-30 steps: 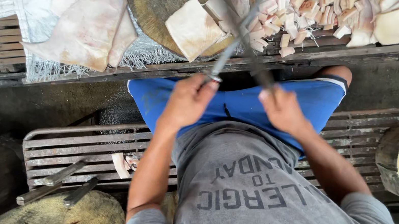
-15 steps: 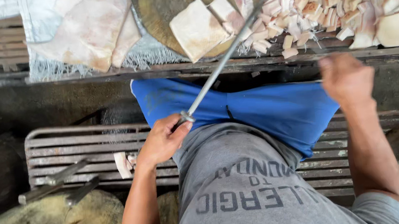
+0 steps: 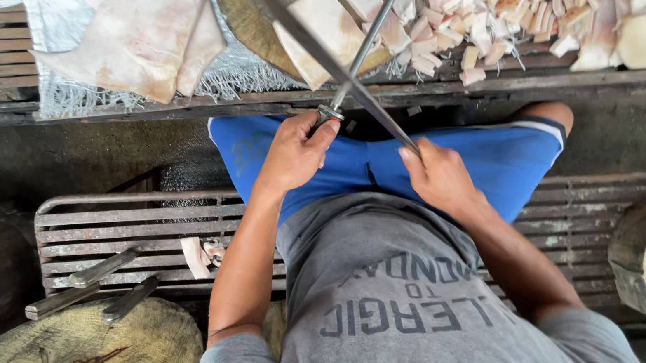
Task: The person is cutting pieces of animal skins using a large knife on a wooden board.
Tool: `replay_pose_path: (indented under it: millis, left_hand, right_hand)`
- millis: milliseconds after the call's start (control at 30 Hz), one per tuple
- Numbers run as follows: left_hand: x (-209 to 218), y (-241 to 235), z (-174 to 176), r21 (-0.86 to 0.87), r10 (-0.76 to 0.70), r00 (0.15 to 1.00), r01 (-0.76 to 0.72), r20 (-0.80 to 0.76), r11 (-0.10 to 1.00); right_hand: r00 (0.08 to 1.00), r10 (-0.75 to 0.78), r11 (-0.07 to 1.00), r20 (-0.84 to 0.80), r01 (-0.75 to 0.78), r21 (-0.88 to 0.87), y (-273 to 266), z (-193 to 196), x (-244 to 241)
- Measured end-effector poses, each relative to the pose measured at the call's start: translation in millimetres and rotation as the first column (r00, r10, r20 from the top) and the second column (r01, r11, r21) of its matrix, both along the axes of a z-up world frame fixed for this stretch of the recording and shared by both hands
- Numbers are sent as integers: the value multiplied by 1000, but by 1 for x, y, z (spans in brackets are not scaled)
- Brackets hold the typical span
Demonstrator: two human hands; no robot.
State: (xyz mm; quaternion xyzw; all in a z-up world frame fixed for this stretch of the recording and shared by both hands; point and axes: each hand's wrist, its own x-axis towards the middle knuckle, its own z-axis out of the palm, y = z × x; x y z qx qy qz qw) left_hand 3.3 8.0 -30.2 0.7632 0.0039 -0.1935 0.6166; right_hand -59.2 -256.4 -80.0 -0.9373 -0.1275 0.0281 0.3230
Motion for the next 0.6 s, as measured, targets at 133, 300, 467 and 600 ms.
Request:
replay_pose_path:
  millis: [133, 300, 467, 600]
  left_hand:
    - [-15, -17, 2, -207, -20, 990, -10, -142, 978]
    - [-49, 38, 39, 8, -38, 988, 39, -153, 999]
    - [-47, 33, 22, -94, -68, 987, 54, -149, 994]
    - [-11, -13, 11, -164, -191, 977, 204, 90, 965]
  right_hand:
    - [891, 215, 969, 399, -144, -200, -1, 4, 47]
    - [840, 236, 916, 488, -26, -399, -86, 27, 86]
    - [929, -339, 901, 151, 274, 336, -156, 11, 64]
    - [946, -324, 426, -16, 161, 890, -102, 27, 106]
